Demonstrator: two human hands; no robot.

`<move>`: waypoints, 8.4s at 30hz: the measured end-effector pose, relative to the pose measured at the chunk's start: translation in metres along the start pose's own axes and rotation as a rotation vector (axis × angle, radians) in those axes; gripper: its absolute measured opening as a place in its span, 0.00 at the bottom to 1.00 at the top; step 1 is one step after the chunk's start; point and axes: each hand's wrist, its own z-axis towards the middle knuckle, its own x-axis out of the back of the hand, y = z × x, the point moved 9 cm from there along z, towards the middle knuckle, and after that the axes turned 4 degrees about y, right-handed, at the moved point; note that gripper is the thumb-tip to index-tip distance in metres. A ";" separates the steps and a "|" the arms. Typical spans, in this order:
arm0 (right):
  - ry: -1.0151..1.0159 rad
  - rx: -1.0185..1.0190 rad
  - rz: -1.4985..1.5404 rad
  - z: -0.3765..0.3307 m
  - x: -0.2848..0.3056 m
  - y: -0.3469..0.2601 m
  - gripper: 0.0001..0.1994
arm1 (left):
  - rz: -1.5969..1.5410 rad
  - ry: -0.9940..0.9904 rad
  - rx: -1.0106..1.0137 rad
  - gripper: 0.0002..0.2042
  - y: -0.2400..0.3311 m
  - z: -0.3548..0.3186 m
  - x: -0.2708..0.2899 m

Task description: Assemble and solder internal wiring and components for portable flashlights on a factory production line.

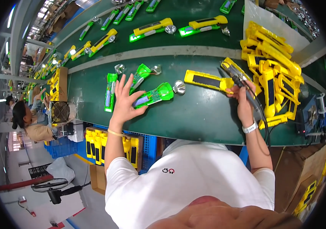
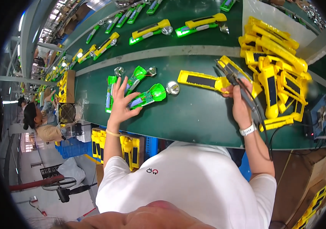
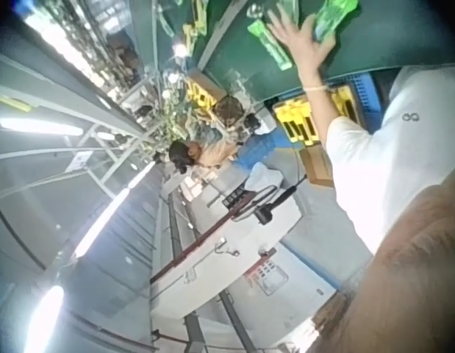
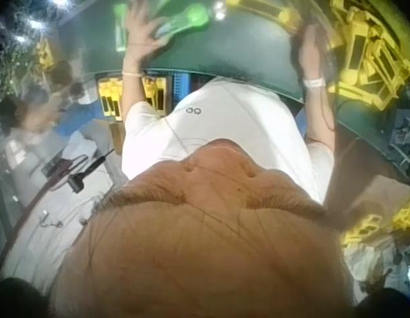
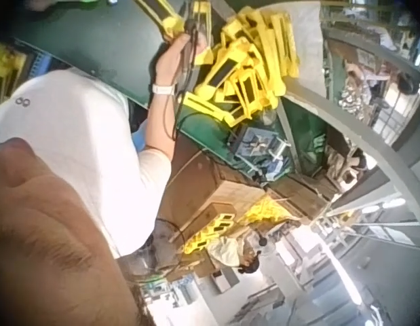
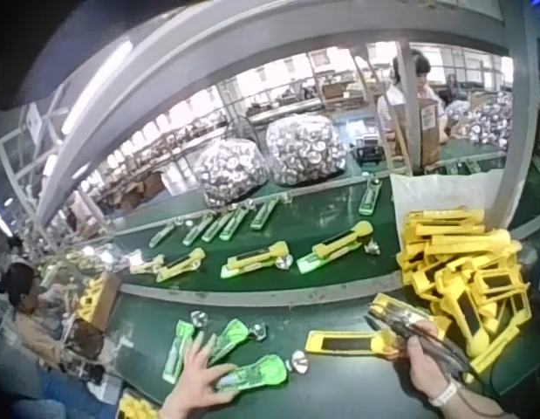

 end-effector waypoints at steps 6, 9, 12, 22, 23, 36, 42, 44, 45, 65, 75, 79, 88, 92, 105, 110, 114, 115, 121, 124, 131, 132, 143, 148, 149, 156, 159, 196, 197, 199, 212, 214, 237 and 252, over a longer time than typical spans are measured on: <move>-0.168 -0.119 0.052 -0.020 -0.041 -0.006 0.18 | -0.143 -0.083 -0.276 0.24 0.096 0.015 -0.055; 0.021 0.009 -0.027 -0.023 -0.011 -0.016 0.14 | -0.173 -0.009 -0.314 0.24 0.093 0.026 -0.048; 0.360 0.068 -0.006 -0.038 0.049 -0.032 0.12 | -0.313 0.175 -0.133 0.18 0.040 0.016 -0.028; 0.238 0.026 0.347 -0.063 0.038 -0.030 0.10 | -0.261 0.214 -0.221 0.15 0.138 0.034 -0.047; 0.234 -0.012 0.353 -0.066 0.036 -0.023 0.10 | -0.370 0.207 -0.189 0.14 0.141 0.040 -0.052; 0.012 -0.060 0.129 -0.077 0.009 -0.016 0.13 | -0.548 -0.152 0.111 0.07 0.125 0.041 -0.083; -0.097 0.020 -0.013 -0.078 -0.004 -0.025 0.13 | -0.515 -0.117 0.046 0.07 0.128 0.042 -0.078; -0.115 0.043 -0.032 -0.077 -0.006 -0.025 0.14 | -0.520 -0.103 0.025 0.07 0.130 0.042 -0.076; -0.126 0.064 -0.060 -0.077 -0.007 -0.026 0.14 | -0.527 -0.094 0.002 0.07 0.132 0.043 -0.075; 0.034 -0.077 0.183 -0.074 0.010 -0.018 0.13 | -0.511 -0.159 0.021 0.05 0.132 0.043 -0.077; 0.087 -0.078 0.226 -0.078 0.019 -0.022 0.12 | -0.037 0.021 -0.112 0.15 0.136 0.038 -0.025; 0.104 -0.102 0.225 -0.075 0.017 -0.022 0.12 | -0.148 -0.228 0.236 0.11 0.102 0.016 -0.033; 0.015 -0.128 0.217 -0.075 0.008 -0.018 0.12 | -0.403 0.003 -0.188 0.10 0.131 0.029 -0.050; 0.012 -0.112 0.166 -0.077 0.008 -0.019 0.12 | -0.317 0.077 -0.424 0.11 0.147 0.023 -0.054; -0.074 -0.057 0.058 -0.076 -0.001 -0.015 0.12 | -0.114 0.033 -0.523 0.14 0.162 0.025 -0.060; -0.094 -0.116 0.040 -0.077 -0.002 -0.011 0.12 | -0.153 0.054 -0.538 0.09 0.163 0.027 -0.056; 0.004 -0.158 0.262 -0.074 0.005 -0.016 0.11 | -0.129 0.040 -0.551 0.09 0.165 0.026 -0.057; 0.046 -0.161 0.312 -0.072 0.011 -0.016 0.10 | -0.129 0.043 -0.556 0.09 0.166 0.026 -0.056; 0.254 -0.106 0.413 -0.056 0.020 -0.025 0.12 | -0.094 0.057 -0.567 0.14 0.162 0.020 -0.060; 0.088 -0.136 0.304 -0.061 0.012 -0.032 0.11 | -0.108 0.079 -0.551 0.14 0.160 0.020 -0.058; -0.088 -0.091 0.178 -0.076 0.001 -0.023 0.12 | -0.141 0.102 -0.513 0.13 0.158 0.022 -0.057; -0.110 -0.088 0.153 -0.075 -0.001 -0.022 0.12 | -0.135 0.101 -0.511 0.13 0.158 0.022 -0.057; -0.082 -0.149 0.234 -0.074 -0.002 -0.020 0.12 | -0.132 0.105 -0.522 0.13 0.157 0.020 -0.056; 0.170 -0.123 0.476 -0.051 0.016 -0.020 0.10 | -0.163 0.107 -0.532 0.10 0.161 0.022 -0.054; 0.195 -0.138 0.492 -0.045 0.013 -0.018 0.09 | -0.159 0.094 -0.536 0.10 0.161 0.023 -0.055; 0.048 -0.178 0.679 -0.039 -0.024 -0.053 0.05 | -0.324 0.079 -0.228 0.14 0.159 0.049 -0.046; 0.054 -0.228 0.788 -0.045 -0.041 -0.059 0.08 | -0.469 0.068 -0.256 0.09 0.177 0.065 -0.073; -0.274 0.043 -0.198 -0.010 -0.026 -0.019 0.12 | -0.189 -0.229 -0.074 0.04 0.129 0.079 -0.104; -0.270 0.050 -0.220 -0.010 -0.027 -0.020 0.11 | -0.183 -0.230 -0.074 0.04 0.129 0.079 -0.104; -0.266 0.056 -0.242 -0.010 -0.029 -0.025 0.11 | -0.179 -0.229 -0.074 0.04 0.128 0.079 -0.104; -0.120 -0.129 0.284 0.000 -0.046 -0.018 0.12 | -0.152 -0.189 -0.120 0.03 0.127 0.076 -0.105; -0.108 -0.159 0.303 0.000 -0.046 -0.009 0.11 | -0.159 -0.190 -0.118 0.03 0.130 0.075 -0.105; 0.072 -0.028 0.142 -0.048 -0.005 -0.033 0.11 | -1.721 -0.055 0.917 0.08 0.098 0.019 -0.086; -0.091 -0.185 0.066 -0.050 -0.061 -0.007 0.12 | -0.331 -0.376 -0.081 0.03 0.087 0.068 -0.089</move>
